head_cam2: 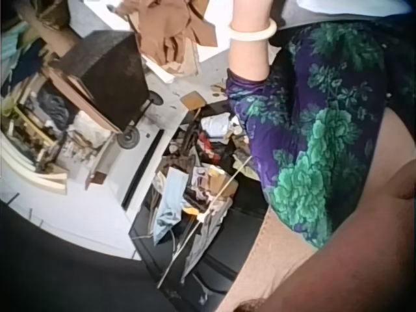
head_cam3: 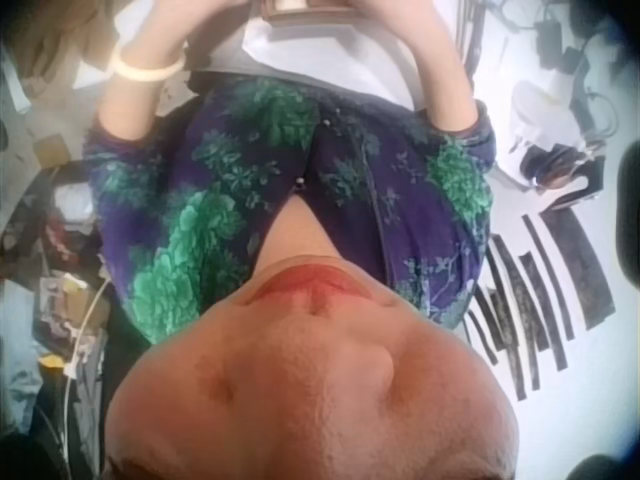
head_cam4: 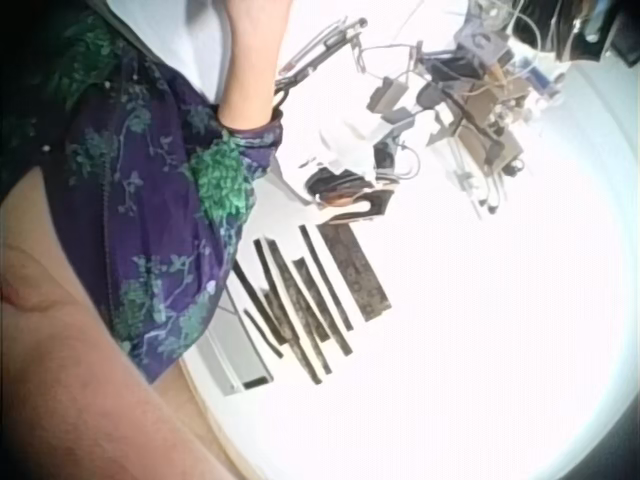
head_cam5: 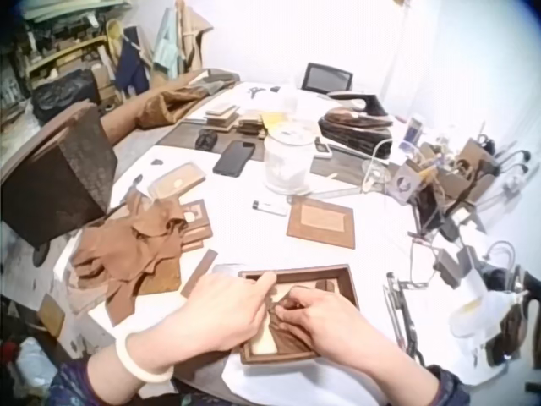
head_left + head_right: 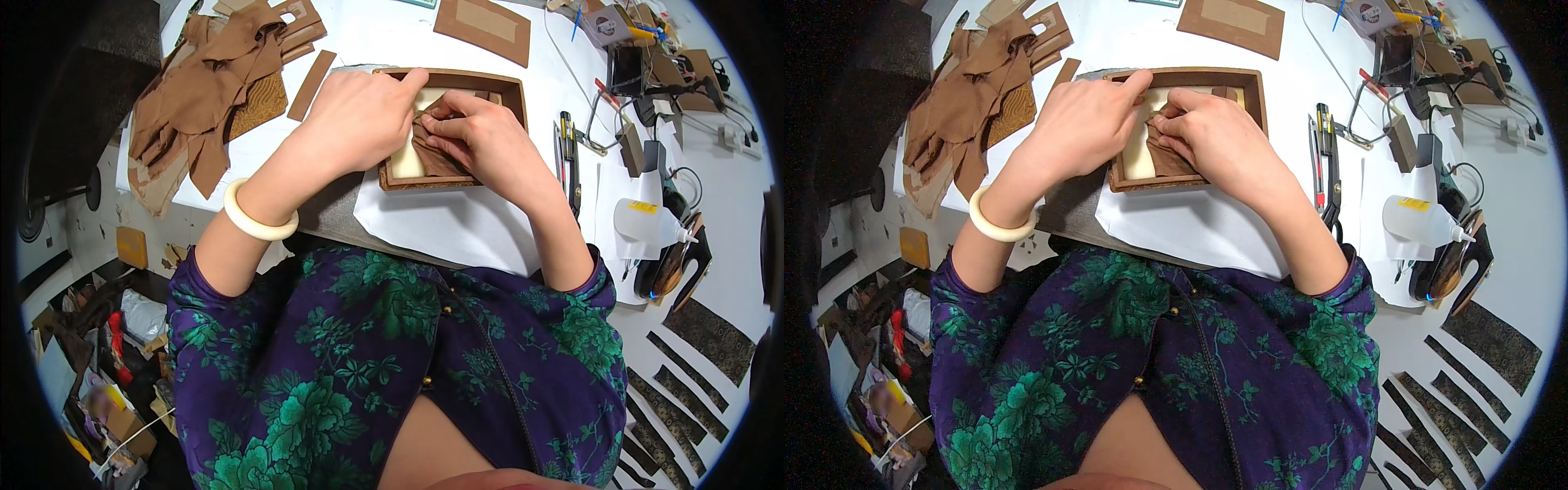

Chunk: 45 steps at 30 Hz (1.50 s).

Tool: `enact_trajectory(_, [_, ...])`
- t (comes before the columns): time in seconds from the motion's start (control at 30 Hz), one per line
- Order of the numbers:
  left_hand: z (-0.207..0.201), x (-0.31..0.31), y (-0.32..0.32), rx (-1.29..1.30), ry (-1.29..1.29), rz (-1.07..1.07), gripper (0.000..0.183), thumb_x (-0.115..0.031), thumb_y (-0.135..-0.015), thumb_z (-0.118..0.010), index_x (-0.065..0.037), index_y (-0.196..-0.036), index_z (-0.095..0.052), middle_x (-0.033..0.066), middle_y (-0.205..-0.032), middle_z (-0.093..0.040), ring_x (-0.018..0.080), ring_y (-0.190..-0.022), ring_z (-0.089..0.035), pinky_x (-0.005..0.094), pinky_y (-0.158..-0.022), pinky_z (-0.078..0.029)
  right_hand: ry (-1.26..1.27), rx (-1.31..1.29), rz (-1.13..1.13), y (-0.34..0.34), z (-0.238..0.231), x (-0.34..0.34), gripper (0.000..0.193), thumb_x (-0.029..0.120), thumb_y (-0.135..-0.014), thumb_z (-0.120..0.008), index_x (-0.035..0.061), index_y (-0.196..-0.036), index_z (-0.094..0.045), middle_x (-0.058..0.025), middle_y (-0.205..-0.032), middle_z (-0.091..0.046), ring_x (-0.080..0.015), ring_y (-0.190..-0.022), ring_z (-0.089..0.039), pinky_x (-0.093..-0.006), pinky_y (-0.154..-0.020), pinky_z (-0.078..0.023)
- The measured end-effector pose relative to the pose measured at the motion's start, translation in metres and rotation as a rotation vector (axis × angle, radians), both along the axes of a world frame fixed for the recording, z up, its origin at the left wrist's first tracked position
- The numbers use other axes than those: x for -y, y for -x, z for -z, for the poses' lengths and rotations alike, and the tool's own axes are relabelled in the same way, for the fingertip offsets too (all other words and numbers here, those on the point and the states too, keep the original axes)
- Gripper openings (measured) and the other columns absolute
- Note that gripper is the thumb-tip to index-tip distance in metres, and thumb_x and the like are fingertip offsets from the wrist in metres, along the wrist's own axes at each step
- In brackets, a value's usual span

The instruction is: The person arranges brown leather pieces inside a rectangular wooden box, folding and tucking them to fit the interior. They then use a yellow utility knife to trim excess leather along the box edges. The person continues to adjust and press the leather into place.

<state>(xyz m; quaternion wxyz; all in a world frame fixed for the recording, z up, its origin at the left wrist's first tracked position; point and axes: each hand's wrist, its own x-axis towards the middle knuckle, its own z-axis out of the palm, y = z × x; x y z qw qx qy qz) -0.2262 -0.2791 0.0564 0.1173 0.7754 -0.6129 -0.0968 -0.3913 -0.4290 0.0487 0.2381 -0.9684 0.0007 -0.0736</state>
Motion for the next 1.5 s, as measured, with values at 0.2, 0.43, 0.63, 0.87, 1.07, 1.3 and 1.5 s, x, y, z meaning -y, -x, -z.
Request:
enact_trajectory(0.2, [0.01,-0.011,-0.008,-0.28,0.281,0.023,0.019,-0.015,-0.102,-0.057,-0.003,-0.114,-0.065,0.0198,-0.086,-0.074,0.0424,-0.082,-0.073,0.0527,-0.072,-0.056,-0.084,0.267,0.213,0.013,-0.013,0.019,0.012,0.007,-0.094,-0.076,0.0046,-0.106,-0.079,-0.01,-0.104,-0.073,-0.0335,-0.093,-0.073,-0.0419,-0.082,-0.06])
enact_trajectory(0.43, [0.0,0.01,0.027,-0.084,0.271,-0.069,0.026,-0.018,-0.098,-0.074,-0.005,-0.121,-0.072,0.015,-0.096,-0.078,0.0366,-0.081,-0.074,0.0444,-0.071,-0.058,0.362,0.233,0.342,0.023,-0.007,0.031,0.013,0.02,-0.09,-0.082,0.0096,-0.099,-0.081,-0.0062,-0.102,-0.068,-0.0296,-0.101,-0.062,-0.043,-0.086,-0.05])
enact_trajectory(0.63, [0.009,0.028,0.034,-0.117,0.355,0.109,0.033,-0.013,-0.097,-0.074,-0.004,-0.129,-0.069,0.0159,-0.113,-0.077,0.0374,-0.089,-0.075,0.0476,-0.077,-0.06,0.276,0.069,0.285,0.019,-0.002,0.027,0.015,0.008,-0.086,-0.073,0.0069,-0.1,-0.079,-0.009,-0.106,-0.064,-0.0295,-0.108,-0.058,-0.0425,-0.092,-0.045])
enact_trajectory(0.87, [0.006,0.011,0.047,-0.091,0.203,0.144,0.036,-0.016,-0.098,-0.075,-0.001,-0.13,-0.071,0.0134,-0.109,-0.063,0.0342,-0.098,-0.064,0.0456,-0.088,-0.056,0.216,0.109,0.216,0.033,-0.01,0.028,0.018,0.004,-0.084,-0.071,0.0071,-0.099,-0.079,-0.0082,-0.115,-0.062,-0.0294,-0.114,-0.057,-0.0424,-0.099,-0.044])
enact_trajectory(1.07, [0.005,0.007,0.053,-0.211,0.259,0.078,0.031,-0.016,-0.096,-0.078,-0.002,-0.124,-0.077,0.0137,-0.104,-0.06,0.0324,-0.095,-0.063,0.0449,-0.084,-0.054,0.322,0.076,0.222,0.017,-0.017,0.035,0.035,0.002,-0.08,-0.068,0.0135,-0.108,-0.086,-0.0122,-0.162,-0.05,-0.0379,-0.151,-0.04,-0.0553,-0.124,-0.031])
enact_trajectory(1.3, [0.007,0.009,0.051,-0.165,0.265,0.103,0.029,-0.017,-0.094,-0.08,-0.003,-0.12,-0.079,0.0124,-0.097,-0.057,0.0305,-0.089,-0.062,0.0433,-0.078,-0.053,0.354,-0.008,0.299,0.011,0.003,0.03,0.035,0.004,-0.086,-0.065,0.0143,-0.112,-0.087,-0.0125,-0.173,-0.038,-0.0398,-0.162,-0.027,-0.0686,-0.13,-0.014])
enact_trajectory(1.5, [0.007,0.008,0.052,-0.16,0.288,0.105,0.028,-0.014,-0.094,-0.08,0.0,-0.118,-0.079,0.0122,-0.095,-0.057,0.0304,-0.088,-0.063,0.0431,-0.076,-0.053,0.33,0.042,0.311,0.013,0.007,0.034,0.034,0.002,-0.087,-0.064,0.0141,-0.111,-0.085,-0.0127,-0.164,-0.049,-0.0402,-0.157,-0.036,-0.0657,-0.128,-0.023])
